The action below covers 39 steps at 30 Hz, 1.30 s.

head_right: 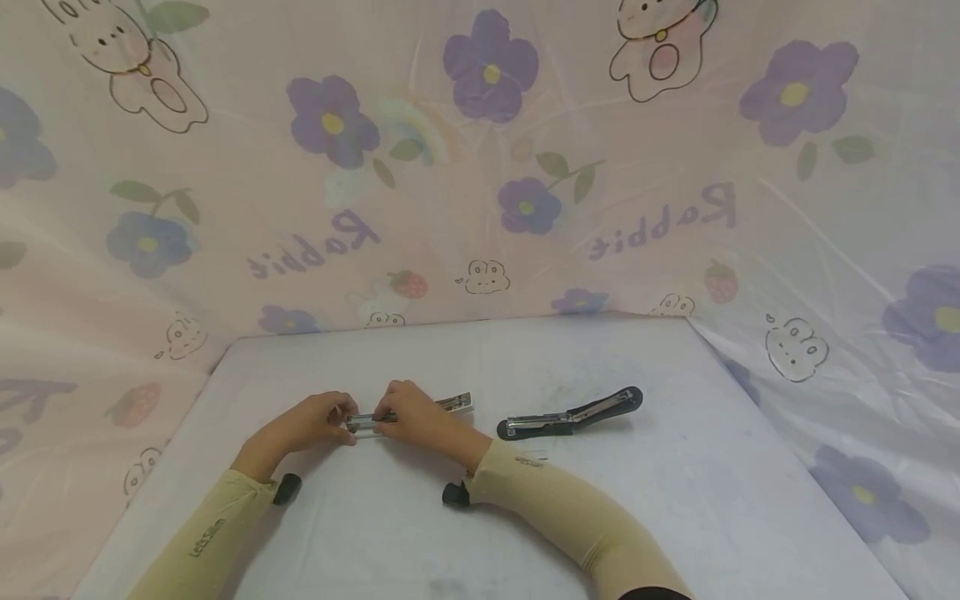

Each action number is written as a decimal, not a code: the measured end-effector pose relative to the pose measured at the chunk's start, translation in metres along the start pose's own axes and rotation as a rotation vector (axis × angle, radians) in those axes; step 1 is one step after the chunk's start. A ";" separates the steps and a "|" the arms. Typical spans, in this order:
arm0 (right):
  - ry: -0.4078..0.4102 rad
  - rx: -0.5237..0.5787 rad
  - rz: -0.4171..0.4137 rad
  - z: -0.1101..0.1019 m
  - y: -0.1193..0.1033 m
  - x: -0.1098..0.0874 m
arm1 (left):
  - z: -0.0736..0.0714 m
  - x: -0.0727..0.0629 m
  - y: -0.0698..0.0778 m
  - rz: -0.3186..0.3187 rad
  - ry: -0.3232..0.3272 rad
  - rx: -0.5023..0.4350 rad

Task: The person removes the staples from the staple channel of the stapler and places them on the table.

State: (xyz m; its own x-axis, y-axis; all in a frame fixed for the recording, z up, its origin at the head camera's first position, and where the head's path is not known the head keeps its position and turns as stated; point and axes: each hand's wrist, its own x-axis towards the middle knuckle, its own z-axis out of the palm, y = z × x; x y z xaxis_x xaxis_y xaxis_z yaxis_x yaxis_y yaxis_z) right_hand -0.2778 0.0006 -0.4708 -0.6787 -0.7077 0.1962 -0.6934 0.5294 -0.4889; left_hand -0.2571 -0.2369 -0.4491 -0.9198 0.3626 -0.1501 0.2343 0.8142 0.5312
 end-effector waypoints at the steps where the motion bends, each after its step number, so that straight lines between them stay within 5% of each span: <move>1: 0.001 0.003 0.002 0.000 -0.001 0.000 | 0.000 0.000 0.000 -0.002 -0.001 -0.001; 24: 0.021 0.138 0.035 0.002 -0.003 0.003 | 0.001 0.001 -0.005 0.021 -0.001 -0.012; 39: 0.039 0.113 0.044 0.001 -0.005 0.013 | 0.000 0.001 -0.001 0.010 -0.010 -0.011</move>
State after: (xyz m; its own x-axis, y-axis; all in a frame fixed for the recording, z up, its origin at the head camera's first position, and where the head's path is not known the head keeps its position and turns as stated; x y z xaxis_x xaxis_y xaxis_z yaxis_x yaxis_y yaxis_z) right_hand -0.2827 -0.0119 -0.4670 -0.7186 -0.6647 0.2044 -0.6322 0.5020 -0.5902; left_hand -0.2577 -0.2373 -0.4498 -0.9142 0.3750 -0.1534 0.2396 0.8057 0.5417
